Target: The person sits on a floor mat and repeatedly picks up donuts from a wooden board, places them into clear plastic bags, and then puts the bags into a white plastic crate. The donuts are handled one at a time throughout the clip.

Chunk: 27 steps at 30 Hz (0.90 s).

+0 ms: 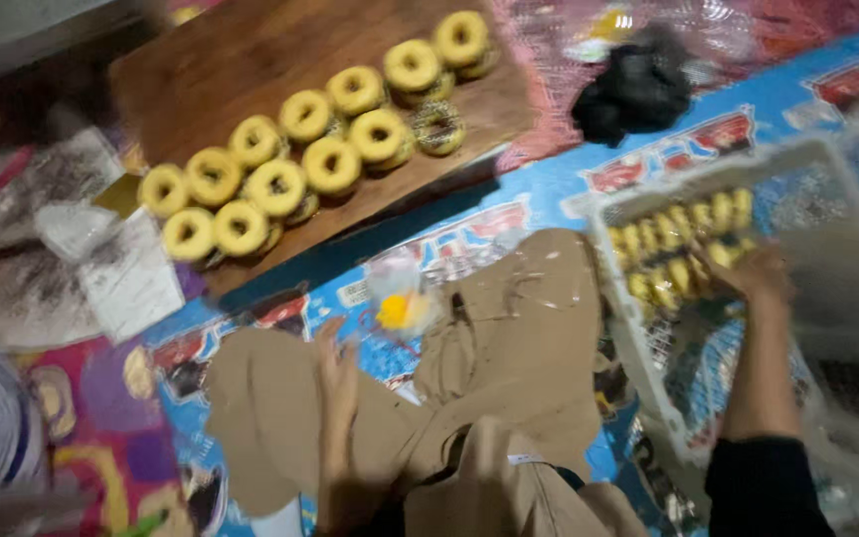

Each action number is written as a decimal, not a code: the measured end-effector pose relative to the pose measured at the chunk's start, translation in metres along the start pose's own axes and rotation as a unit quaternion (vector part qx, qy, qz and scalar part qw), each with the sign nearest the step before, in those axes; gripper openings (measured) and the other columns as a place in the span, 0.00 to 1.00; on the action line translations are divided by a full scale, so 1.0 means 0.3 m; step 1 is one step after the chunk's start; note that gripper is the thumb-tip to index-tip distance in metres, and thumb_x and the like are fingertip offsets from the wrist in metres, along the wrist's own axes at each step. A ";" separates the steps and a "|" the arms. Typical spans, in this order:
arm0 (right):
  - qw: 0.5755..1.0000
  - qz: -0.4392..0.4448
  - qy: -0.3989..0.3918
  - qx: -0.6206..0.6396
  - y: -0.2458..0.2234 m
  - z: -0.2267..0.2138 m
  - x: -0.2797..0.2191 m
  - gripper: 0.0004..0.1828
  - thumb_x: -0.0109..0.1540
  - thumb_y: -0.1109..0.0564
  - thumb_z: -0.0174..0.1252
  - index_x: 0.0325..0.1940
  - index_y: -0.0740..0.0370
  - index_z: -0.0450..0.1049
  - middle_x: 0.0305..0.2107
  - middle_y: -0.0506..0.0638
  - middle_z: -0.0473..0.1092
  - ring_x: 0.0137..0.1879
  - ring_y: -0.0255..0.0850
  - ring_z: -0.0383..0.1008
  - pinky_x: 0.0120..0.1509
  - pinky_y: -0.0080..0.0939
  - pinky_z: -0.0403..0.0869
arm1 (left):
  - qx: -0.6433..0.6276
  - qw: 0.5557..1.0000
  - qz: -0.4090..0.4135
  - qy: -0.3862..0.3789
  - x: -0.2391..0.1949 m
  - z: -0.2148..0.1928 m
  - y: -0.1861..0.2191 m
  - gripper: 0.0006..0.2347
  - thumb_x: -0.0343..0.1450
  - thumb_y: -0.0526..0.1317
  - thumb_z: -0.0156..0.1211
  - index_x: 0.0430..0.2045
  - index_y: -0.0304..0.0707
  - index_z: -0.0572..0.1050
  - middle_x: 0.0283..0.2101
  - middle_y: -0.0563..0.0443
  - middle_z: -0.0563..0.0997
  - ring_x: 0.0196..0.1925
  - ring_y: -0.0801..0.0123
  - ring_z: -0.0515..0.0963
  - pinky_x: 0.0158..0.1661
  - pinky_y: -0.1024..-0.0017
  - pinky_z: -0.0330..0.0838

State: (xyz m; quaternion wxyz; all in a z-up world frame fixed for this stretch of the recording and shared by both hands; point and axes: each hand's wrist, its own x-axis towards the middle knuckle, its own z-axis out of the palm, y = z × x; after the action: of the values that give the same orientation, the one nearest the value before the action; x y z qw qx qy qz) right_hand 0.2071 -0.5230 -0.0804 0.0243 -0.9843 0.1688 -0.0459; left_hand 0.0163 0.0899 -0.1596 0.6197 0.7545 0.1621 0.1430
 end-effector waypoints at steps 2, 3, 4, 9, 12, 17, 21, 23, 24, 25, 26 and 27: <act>0.997 -0.058 0.025 -0.037 -0.109 -0.139 -0.021 0.67 0.46 0.29 0.68 0.76 0.78 0.58 0.66 0.74 0.60 0.66 0.69 0.62 0.60 0.71 0.63 | 0.189 0.979 0.044 -0.059 0.083 0.052 -0.087 0.19 0.73 0.45 0.60 0.53 0.30 0.75 0.56 0.37 0.77 0.59 0.52 0.75 0.59 0.61 0.68; 0.995 -0.089 0.035 -0.001 -0.201 -0.183 -0.055 0.68 0.44 0.30 0.71 0.75 0.79 0.59 0.65 0.74 0.62 0.64 0.69 0.65 0.58 0.70 0.66 | 0.221 0.972 0.030 -0.068 0.122 0.083 -0.131 0.20 0.72 0.45 0.63 0.54 0.30 0.75 0.55 0.34 0.76 0.58 0.49 0.75 0.58 0.58 0.68; 0.987 -0.124 0.036 0.094 -0.313 -0.200 -0.125 0.53 0.52 0.35 0.72 0.68 0.74 0.65 0.59 0.70 0.66 0.60 0.64 0.68 0.60 0.63 0.69 | 0.251 0.964 0.015 -0.082 0.143 0.109 -0.168 0.22 0.71 0.46 0.66 0.55 0.29 0.74 0.54 0.32 0.76 0.58 0.46 0.74 0.58 0.56 0.67; 0.830 -0.392 -0.265 0.294 -1.075 0.080 -0.449 0.26 0.59 0.43 0.65 0.55 0.60 0.77 0.47 0.61 0.77 0.50 0.56 0.78 0.54 0.51 0.75 | 0.349 0.935 -0.021 0.052 0.167 0.212 -0.278 0.32 0.61 0.39 0.71 0.60 0.26 0.68 0.50 0.28 0.71 0.55 0.40 0.69 0.58 0.49 0.62; 0.817 -0.496 -0.259 0.141 -1.373 0.347 -0.529 0.30 0.53 0.45 0.68 0.56 0.58 0.75 0.47 0.60 0.74 0.53 0.56 0.74 0.53 0.55 0.74 | 0.346 0.938 -0.025 0.004 0.087 0.215 -0.281 0.29 0.62 0.39 0.70 0.58 0.29 0.69 0.52 0.29 0.70 0.57 0.39 0.67 0.59 0.50 0.63; 0.861 -0.493 -0.073 0.104 -1.491 0.553 -0.550 0.33 0.35 0.46 0.74 0.40 0.62 0.77 0.41 0.59 0.74 0.50 0.54 0.75 0.49 0.57 0.73 | 0.325 0.945 0.022 -0.023 0.107 0.209 -0.215 0.22 0.66 0.41 0.68 0.52 0.27 0.74 0.52 0.30 0.72 0.56 0.38 0.69 0.57 0.50 0.64; 0.830 -0.506 -0.232 0.043 -1.475 0.548 -0.560 0.08 0.52 0.51 0.67 0.32 0.55 0.80 0.38 0.53 0.76 0.46 0.48 0.76 0.55 0.57 0.68 | 0.333 0.943 -0.015 -0.010 0.101 0.213 -0.148 0.14 0.73 0.46 0.63 0.43 0.33 0.79 0.47 0.33 0.75 0.54 0.41 0.72 0.56 0.51 0.67; 0.817 -0.517 -0.250 0.056 -1.477 0.492 -0.568 0.04 0.58 0.54 0.62 0.29 0.51 0.80 0.34 0.52 0.77 0.46 0.47 0.76 0.57 0.55 0.65 | 0.276 0.955 -0.012 0.111 0.125 0.188 -0.114 0.17 0.72 0.47 0.65 0.46 0.30 0.77 0.49 0.31 0.75 0.55 0.42 0.73 0.57 0.53 0.67; 0.805 -0.546 -0.215 0.082 -1.464 0.453 -0.573 0.04 0.56 0.57 0.61 0.30 0.51 0.81 0.34 0.51 0.77 0.46 0.46 0.76 0.57 0.55 0.65 | 0.245 0.954 -0.011 0.171 0.142 0.175 -0.099 0.19 0.71 0.47 0.65 0.48 0.29 0.76 0.50 0.31 0.75 0.55 0.43 0.73 0.57 0.54 0.67; 0.791 -0.574 -0.179 0.108 -1.436 0.408 -0.582 0.07 0.55 0.60 0.59 0.32 0.50 0.81 0.35 0.50 0.77 0.47 0.46 0.76 0.56 0.54 0.65 | 0.164 0.975 0.022 0.151 0.162 0.165 -0.082 0.22 0.71 0.47 0.66 0.52 0.26 0.72 0.53 0.29 0.74 0.57 0.43 0.73 0.57 0.55 0.66; 0.778 -0.597 -0.145 0.135 -1.397 0.361 -0.609 0.12 0.53 0.63 0.57 0.33 0.50 0.82 0.35 0.48 0.77 0.48 0.45 0.75 0.56 0.53 0.65 | 0.085 0.987 0.054 0.123 0.178 0.148 -0.066 0.26 0.71 0.46 0.67 0.57 0.24 0.68 0.55 0.27 0.73 0.58 0.44 0.72 0.57 0.56 0.65; 0.774 -0.610 -0.121 0.121 -1.370 0.318 -0.638 0.10 0.55 0.61 0.57 0.35 0.52 0.81 0.35 0.49 0.77 0.49 0.45 0.75 0.57 0.53 0.65 | 0.004 0.992 0.084 0.093 0.192 0.135 -0.047 0.30 0.70 0.45 0.68 0.61 0.22 0.63 0.58 0.26 0.72 0.60 0.45 0.72 0.57 0.56 0.64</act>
State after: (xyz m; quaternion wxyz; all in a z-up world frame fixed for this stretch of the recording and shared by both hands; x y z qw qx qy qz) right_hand 0.1724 -0.0689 -0.1649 0.1303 -0.8672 -0.4781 0.0483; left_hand 0.0845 0.0808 -0.1803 0.5844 0.7514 0.1562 0.2636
